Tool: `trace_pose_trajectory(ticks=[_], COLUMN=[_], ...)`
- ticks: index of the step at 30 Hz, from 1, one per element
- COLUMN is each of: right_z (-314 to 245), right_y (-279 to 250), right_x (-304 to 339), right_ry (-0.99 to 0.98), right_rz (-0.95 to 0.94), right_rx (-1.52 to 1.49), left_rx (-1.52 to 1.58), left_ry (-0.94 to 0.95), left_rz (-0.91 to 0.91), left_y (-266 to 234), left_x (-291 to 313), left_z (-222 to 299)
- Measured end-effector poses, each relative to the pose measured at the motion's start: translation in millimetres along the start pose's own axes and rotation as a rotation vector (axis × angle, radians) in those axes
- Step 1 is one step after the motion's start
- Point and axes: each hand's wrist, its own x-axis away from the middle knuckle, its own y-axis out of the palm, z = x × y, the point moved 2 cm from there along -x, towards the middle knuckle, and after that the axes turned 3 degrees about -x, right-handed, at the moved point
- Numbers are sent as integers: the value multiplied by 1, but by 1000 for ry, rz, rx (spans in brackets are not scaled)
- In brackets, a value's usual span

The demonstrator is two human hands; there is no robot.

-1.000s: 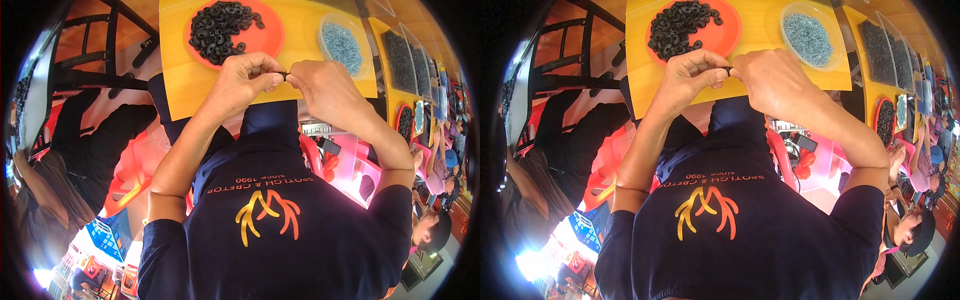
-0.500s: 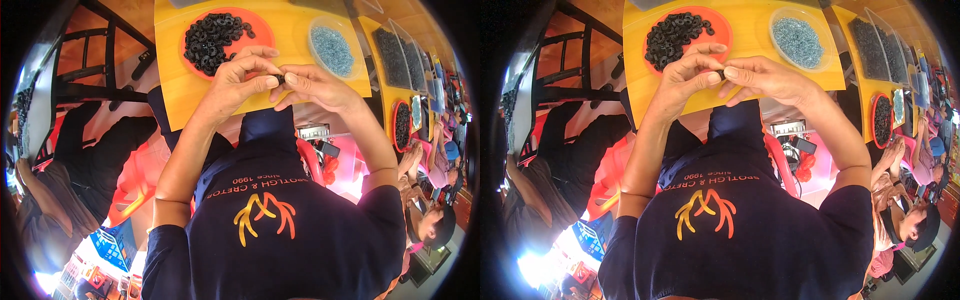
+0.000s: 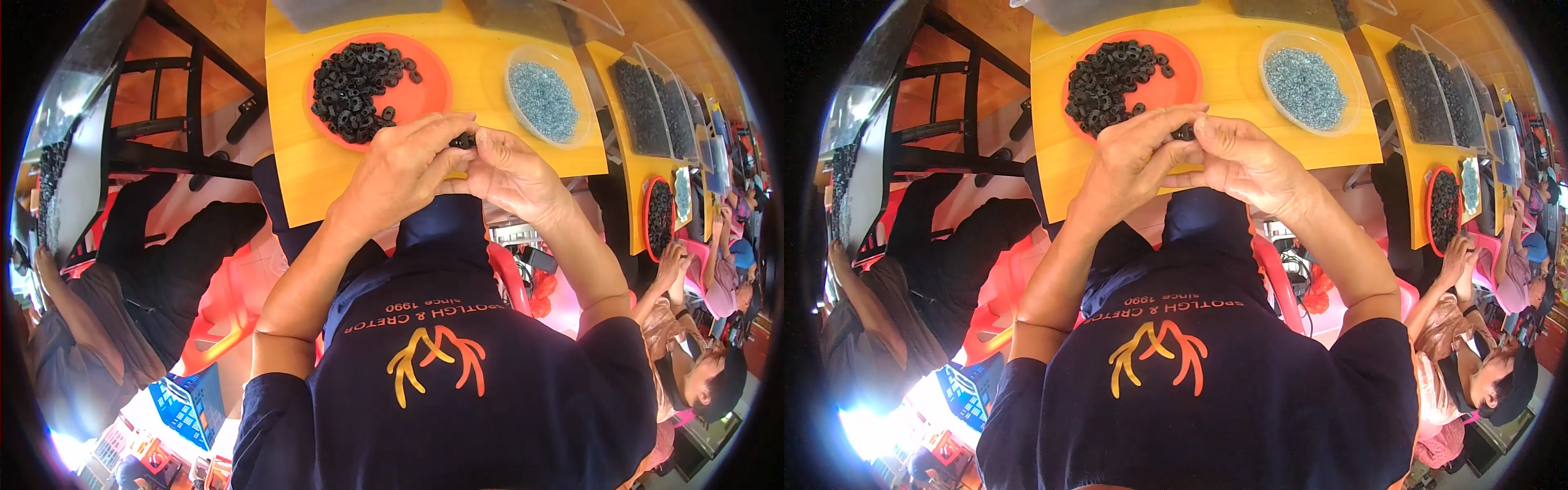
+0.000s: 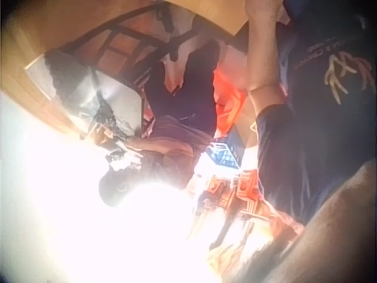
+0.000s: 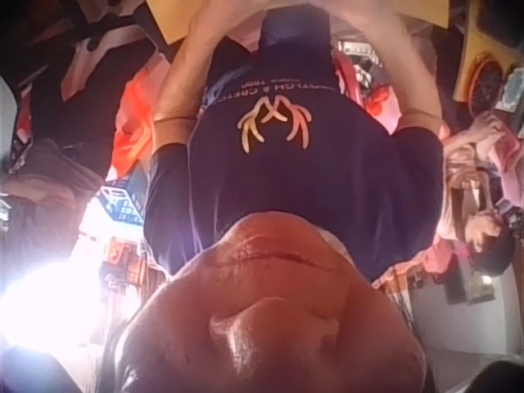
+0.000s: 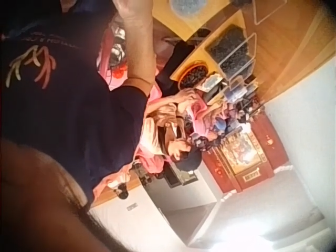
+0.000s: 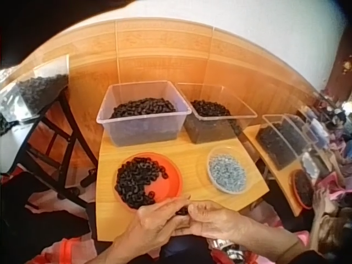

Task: The person assembles small plastic components by hand, inserting plastic pins into plastic bases.

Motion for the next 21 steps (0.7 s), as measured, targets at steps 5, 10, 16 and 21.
trace_pose_trajectory(ticks=[5, 10, 16, 21], right_z=[-3, -5, -6, -2], right_y=[1, 3, 5, 4], right_x=[-1, 0, 1, 0], right_ry=[5, 54, 27, 17], right_rz=[38, 77, 110, 190], right_rx=[1, -174, -238, -176], left_rx=[10, 48, 149, 17], left_ry=[-10, -82, -142, -47], left_rz=[-6, -57, -79, -73], left_y=[0, 0, 0, 4], left_x=[-5, -10, -15, -16], left_z=[-4, -5, -2, -7])
